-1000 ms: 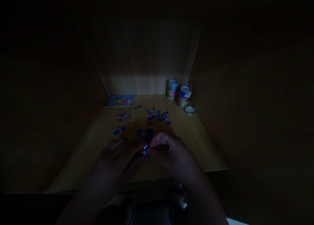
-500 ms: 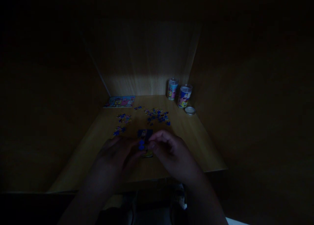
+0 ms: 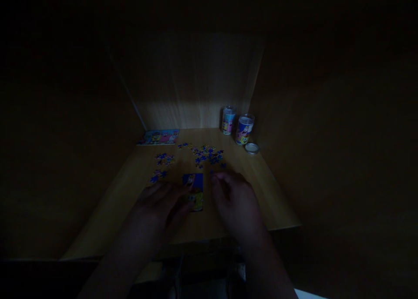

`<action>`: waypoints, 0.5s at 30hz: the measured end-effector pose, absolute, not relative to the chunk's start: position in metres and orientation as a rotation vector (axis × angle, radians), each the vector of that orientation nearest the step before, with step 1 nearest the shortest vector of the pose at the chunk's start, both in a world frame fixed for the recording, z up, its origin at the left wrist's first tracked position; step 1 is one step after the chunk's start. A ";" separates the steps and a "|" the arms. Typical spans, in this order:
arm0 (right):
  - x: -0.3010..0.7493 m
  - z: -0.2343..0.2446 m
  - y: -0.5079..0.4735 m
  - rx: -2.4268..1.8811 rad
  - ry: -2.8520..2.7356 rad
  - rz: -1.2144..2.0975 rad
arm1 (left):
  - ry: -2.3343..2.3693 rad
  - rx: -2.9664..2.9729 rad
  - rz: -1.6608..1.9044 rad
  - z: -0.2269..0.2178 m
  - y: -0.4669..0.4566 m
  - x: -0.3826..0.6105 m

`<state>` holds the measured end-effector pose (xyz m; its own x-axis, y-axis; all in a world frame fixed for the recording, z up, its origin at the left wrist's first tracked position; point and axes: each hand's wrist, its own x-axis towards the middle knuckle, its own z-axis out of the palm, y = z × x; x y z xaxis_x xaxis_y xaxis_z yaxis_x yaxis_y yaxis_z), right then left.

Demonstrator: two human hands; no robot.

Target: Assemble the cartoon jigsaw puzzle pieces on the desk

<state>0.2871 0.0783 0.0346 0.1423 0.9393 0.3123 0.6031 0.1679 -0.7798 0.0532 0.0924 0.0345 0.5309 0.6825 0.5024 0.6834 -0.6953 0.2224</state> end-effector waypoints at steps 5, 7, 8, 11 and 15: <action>0.309 0.029 0.080 -1.867 -1.741 -0.005 | -1.292 -2.841 -0.872 0.037 0.093 0.054; 0.317 0.026 0.081 -1.916 -1.744 -0.058 | -1.294 -2.861 -0.874 0.037 0.092 0.054; 0.320 0.025 0.082 -1.924 -1.735 -0.075 | -1.290 -2.869 -0.875 0.038 0.092 0.055; 0.319 0.022 0.083 -1.940 -1.719 -0.109 | -1.260 -2.899 -0.873 0.039 0.091 0.055; 0.312 0.023 0.085 -1.866 -1.738 -0.077 | -1.240 -2.915 -0.875 0.040 0.090 0.056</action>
<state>0.3124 0.0847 0.0225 0.1484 0.8953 0.4199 0.9291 0.0193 -0.3694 0.0557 0.0898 0.0395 0.5761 0.7041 0.4152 0.6272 -0.7064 0.3279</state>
